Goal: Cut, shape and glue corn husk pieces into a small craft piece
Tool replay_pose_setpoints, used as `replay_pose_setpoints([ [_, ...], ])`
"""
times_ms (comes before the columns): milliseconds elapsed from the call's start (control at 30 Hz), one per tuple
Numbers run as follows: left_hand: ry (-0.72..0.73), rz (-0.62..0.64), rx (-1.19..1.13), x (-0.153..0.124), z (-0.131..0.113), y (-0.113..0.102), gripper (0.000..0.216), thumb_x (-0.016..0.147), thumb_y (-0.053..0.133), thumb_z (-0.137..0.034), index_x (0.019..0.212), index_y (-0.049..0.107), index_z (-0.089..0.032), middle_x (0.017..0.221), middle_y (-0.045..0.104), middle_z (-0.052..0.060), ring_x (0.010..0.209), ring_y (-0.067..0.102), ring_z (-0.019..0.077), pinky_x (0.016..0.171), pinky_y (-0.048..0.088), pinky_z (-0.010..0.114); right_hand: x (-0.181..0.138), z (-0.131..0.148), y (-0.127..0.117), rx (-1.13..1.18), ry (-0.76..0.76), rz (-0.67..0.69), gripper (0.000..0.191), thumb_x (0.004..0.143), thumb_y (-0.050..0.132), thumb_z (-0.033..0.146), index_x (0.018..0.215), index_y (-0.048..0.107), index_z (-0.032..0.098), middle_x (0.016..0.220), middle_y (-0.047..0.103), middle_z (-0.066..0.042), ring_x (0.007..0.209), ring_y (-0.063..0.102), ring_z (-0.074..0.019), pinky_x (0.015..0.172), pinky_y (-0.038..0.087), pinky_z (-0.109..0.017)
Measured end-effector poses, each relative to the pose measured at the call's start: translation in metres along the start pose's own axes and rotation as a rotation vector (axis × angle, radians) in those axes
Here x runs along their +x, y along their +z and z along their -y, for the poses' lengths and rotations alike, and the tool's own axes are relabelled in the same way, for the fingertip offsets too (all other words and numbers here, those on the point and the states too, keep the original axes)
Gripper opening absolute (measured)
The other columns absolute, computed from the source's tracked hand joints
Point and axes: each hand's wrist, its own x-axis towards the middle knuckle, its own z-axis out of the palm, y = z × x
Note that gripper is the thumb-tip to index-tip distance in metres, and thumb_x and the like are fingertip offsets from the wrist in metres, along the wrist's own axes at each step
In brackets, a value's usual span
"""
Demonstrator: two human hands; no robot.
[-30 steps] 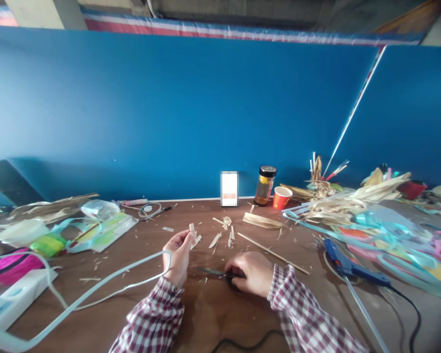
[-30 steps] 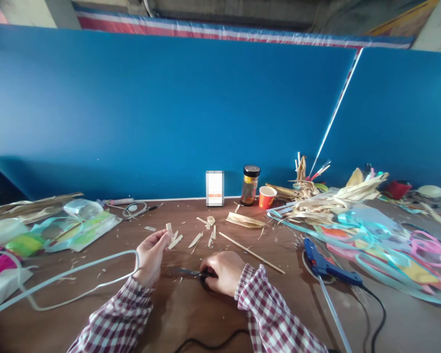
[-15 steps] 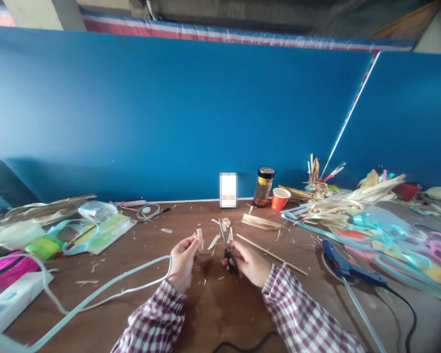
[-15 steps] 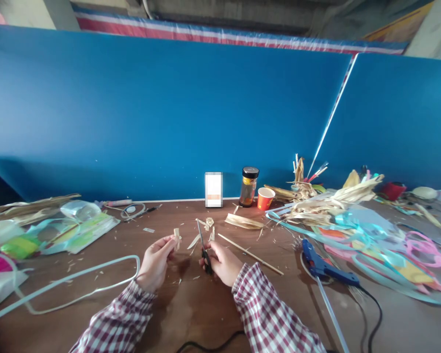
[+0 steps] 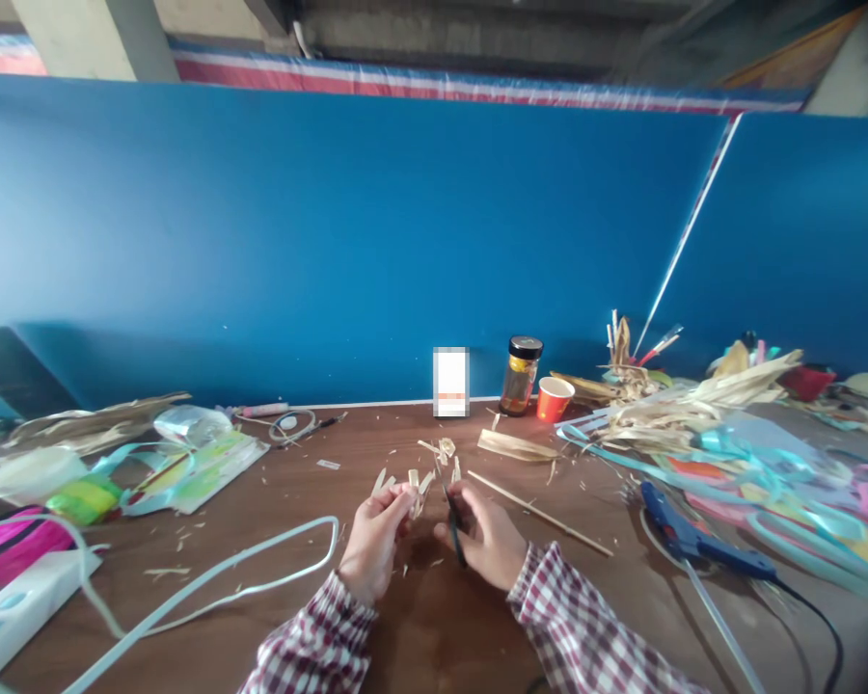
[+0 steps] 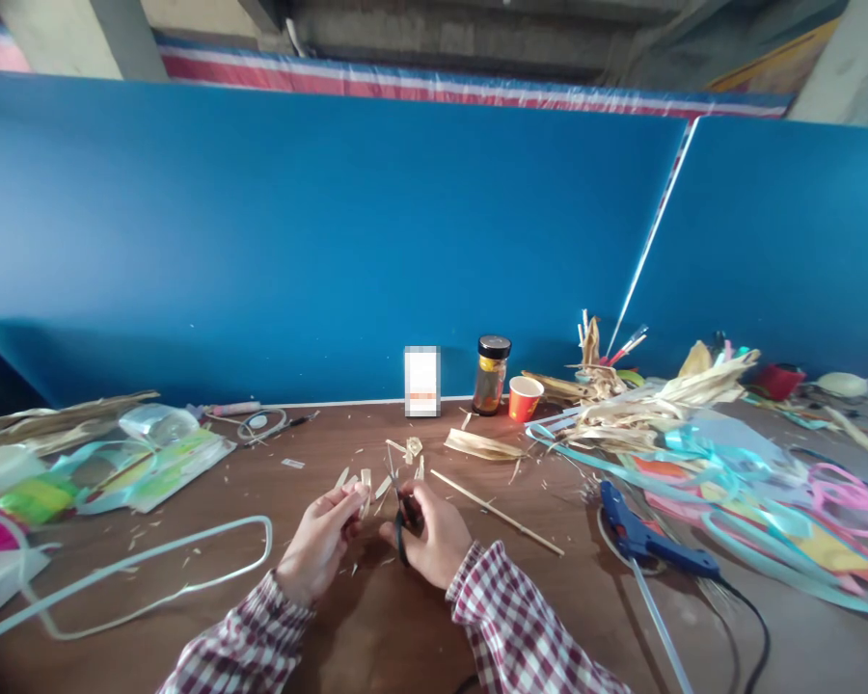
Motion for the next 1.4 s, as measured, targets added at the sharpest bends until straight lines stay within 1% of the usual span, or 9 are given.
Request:
replay_pose_setpoints([
  [133,-0.026,0.01,-0.006,-0.003,-0.002,0.002,0.03,0.06,0.075,-0.041,0.07,0.065,-0.015,0.063,0.056,-0.003,0.051,0.043,0.0066,0.049,0.034,0.021,-0.001,0.009,0.0,-0.063,-0.034,0.03,0.03,0.077,0.062,0.031,0.105,0.057,0.021,0.078,0.063,-0.001,0.069,0.058,-0.0157,0.065,0.046,-0.027],
  [233,-0.058,0.038,0.001,-0.004,-0.002,0.004,0.03,0.061,0.073,-0.042,0.071,0.065,-0.015,0.061,0.055,-0.003,0.05,0.042,0.0065,0.05,0.035,0.021,-0.001,0.013,0.0,-0.09,-0.045,0.042,0.031,0.077,0.06,0.031,0.108,0.06,0.022,0.083,0.065,-0.002,0.074,0.059,-0.0172,0.068,0.045,-0.027],
  [367,-0.067,0.069,0.006,-0.005,0.0,0.005,0.026,0.065,0.071,-0.041,0.069,0.064,-0.016,0.061,0.054,-0.003,0.05,0.041,0.0064,0.049,0.033,0.02,-0.001,0.014,0.0,-0.13,-0.004,0.076,0.029,0.079,0.058,0.034,0.105,0.063,0.022,0.075,0.065,-0.001,0.068,0.059,-0.0168,0.061,0.044,-0.026],
  [500,-0.061,0.073,0.018,-0.006,0.0,0.005,0.026,0.065,0.071,-0.041,0.068,0.064,-0.016,0.06,0.054,-0.001,0.049,0.042,0.0074,0.047,0.034,0.02,-0.001,0.012,0.001,-0.113,0.012,0.091,0.032,0.079,0.058,0.034,0.108,0.062,0.022,0.077,0.066,-0.001,0.068,0.059,-0.0168,0.062,0.044,-0.025],
  [733,-0.088,0.075,-0.006,-0.007,-0.001,0.006,0.027,0.062,0.073,-0.041,0.067,0.062,-0.017,0.056,0.052,-0.003,0.045,0.041,0.0062,0.045,0.033,0.019,-0.001,0.01,0.002,-0.122,0.011,0.136,0.034,0.079,0.059,0.033,0.111,0.062,0.023,0.078,0.067,-0.001,0.07,0.059,-0.0167,0.063,0.044,-0.025],
  [867,-0.088,0.085,-0.03,-0.007,-0.001,0.007,0.026,0.062,0.074,-0.04,0.064,0.062,-0.017,0.056,0.052,-0.003,0.046,0.041,0.0067,0.045,0.034,0.02,-0.001,0.01,0.002,-0.118,0.011,0.137,0.033,0.079,0.058,0.035,0.11,0.062,0.022,0.075,0.066,0.0,0.066,0.058,-0.0159,0.06,0.043,-0.024],
  [1067,-0.097,0.079,-0.031,-0.007,-0.001,0.007,0.025,0.064,0.073,-0.04,0.065,0.063,-0.017,0.055,0.05,-0.003,0.046,0.04,0.0062,0.044,0.034,0.019,-0.001,0.009,0.003,-0.101,-0.002,0.129,0.031,0.08,0.057,0.036,0.106,0.064,0.021,0.07,0.064,0.0,0.061,0.056,-0.0146,0.056,0.04,-0.023],
  [1233,-0.109,0.078,-0.067,-0.007,-0.001,0.007,0.024,0.063,0.074,-0.037,0.068,0.064,-0.016,0.055,0.049,-0.003,0.045,0.039,0.0058,0.042,0.034,0.018,-0.002,0.009,0.004,-0.103,-0.004,0.109,0.031,0.079,0.058,0.038,0.104,0.064,0.021,0.069,0.063,0.0,0.06,0.055,-0.0142,0.055,0.039,-0.023],
  [1400,-0.107,0.08,-0.07,-0.007,-0.002,0.007,0.023,0.063,0.074,-0.037,0.067,0.063,-0.016,0.057,0.049,-0.003,0.047,0.039,0.0057,0.043,0.034,0.017,-0.003,0.007,0.005,-0.101,-0.001,0.092,0.029,0.079,0.058,0.036,0.103,0.064,0.022,0.067,0.061,0.002,0.059,0.053,-0.0133,0.054,0.037,-0.022],
])
